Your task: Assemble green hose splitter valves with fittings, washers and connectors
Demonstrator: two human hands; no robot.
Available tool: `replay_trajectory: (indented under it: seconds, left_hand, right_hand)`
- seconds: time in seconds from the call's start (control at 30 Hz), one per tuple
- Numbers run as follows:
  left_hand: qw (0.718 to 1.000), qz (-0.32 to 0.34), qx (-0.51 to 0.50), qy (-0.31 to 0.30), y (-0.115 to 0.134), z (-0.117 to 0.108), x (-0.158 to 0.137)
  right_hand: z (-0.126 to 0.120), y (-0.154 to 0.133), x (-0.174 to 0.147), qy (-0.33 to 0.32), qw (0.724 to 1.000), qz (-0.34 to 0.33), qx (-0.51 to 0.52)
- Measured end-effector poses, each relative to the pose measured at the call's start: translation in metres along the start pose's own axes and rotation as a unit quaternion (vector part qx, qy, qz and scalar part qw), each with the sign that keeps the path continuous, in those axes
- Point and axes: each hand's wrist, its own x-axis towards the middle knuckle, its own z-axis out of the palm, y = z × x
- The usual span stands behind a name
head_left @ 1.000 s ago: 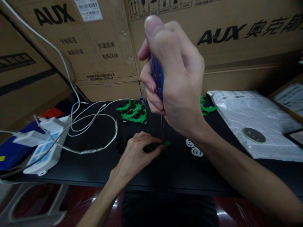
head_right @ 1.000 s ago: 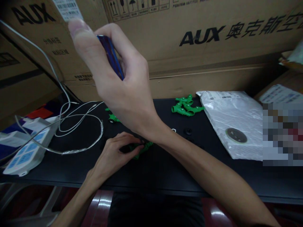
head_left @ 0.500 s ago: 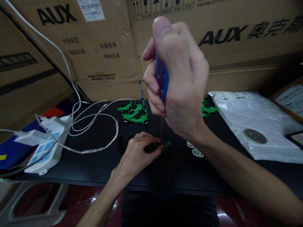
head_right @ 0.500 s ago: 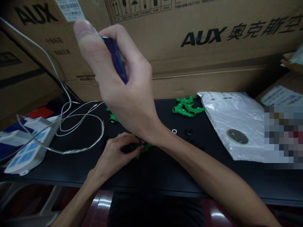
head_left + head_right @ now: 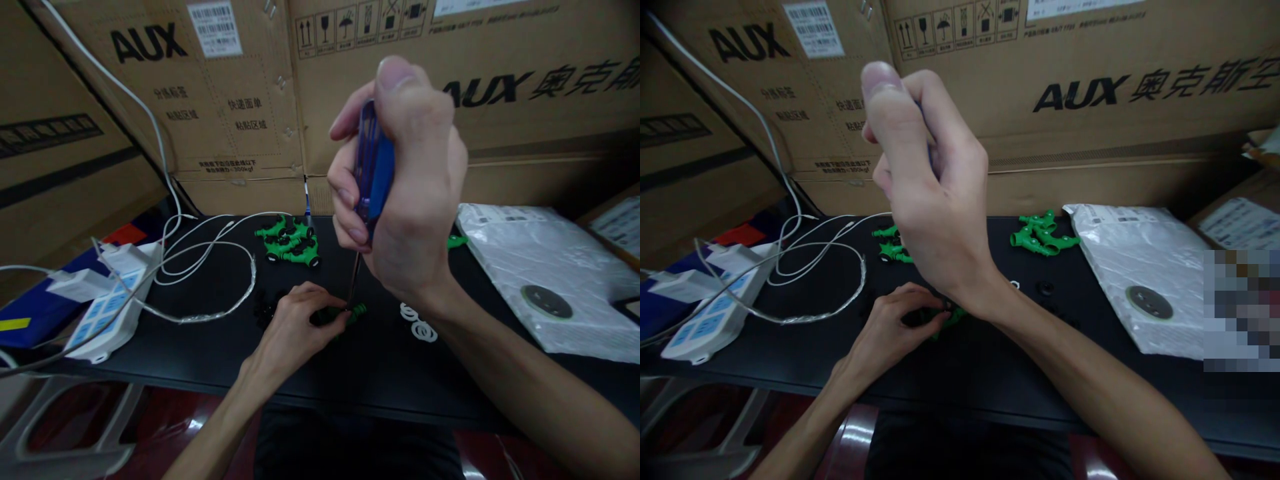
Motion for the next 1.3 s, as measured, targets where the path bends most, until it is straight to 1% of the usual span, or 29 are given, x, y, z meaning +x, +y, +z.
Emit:
replay_trajectory:
  seconds: [0.1,0.23,0.43,0.63,0.83,0.93,1.03,1.2,1.3]
  left_hand:
    - [1.0,0.004,-0.005,0.002,0.0,0.0,0.0]
    - [1.0,0.006,-0.004,0.004,0.001,-0.001,0.0]
    - [1.0,0.002,-0.002,0.001,0.002,-0.001,0.0]
    - [1.0,0.0,-0.001,-0.003,0.002,-0.001,0.0]
    - [1.0,-0.001,0.006,0.007,0.003,-0.002,0.001]
    - [1.0,-0.003,-0.001,0.011,0.003,-0.002,0.001]
    - [1.0,-0.007,0.0,0.005,0.001,-0.001,0.0]
    - [1.0,0.002,0.011,0.005,-0.003,0.001,0.0]
    - [1.0,0.003,0.013,-0.004,-0.003,0.0,-0.001]
  right_hand:
    - [0.001,0.0,0.001,0.015,1.0,0.007,0.001]
    - [0.002,-0.001,0.0,0.014,1.0,0.005,0.0]
    - [0.001,0.001,-0.003,-0.004,1.0,-0.021,0.009]
    - [0.002,0.003,-0.005,-0.009,0.999,-0.032,0.001]
    - [0.01,0.001,-0.017,0.018,0.997,-0.07,-0.008]
    - [0.013,0.001,-0.022,0.007,0.998,-0.063,0.003]
    - [0.01,0.002,-0.02,0.009,0.998,-0.06,0.013]
    - [0.004,0.007,-0.012,-0.043,0.999,-0.024,0.019]
    - [0.004,0.008,-0.01,-0.037,0.999,-0.029,0.004]
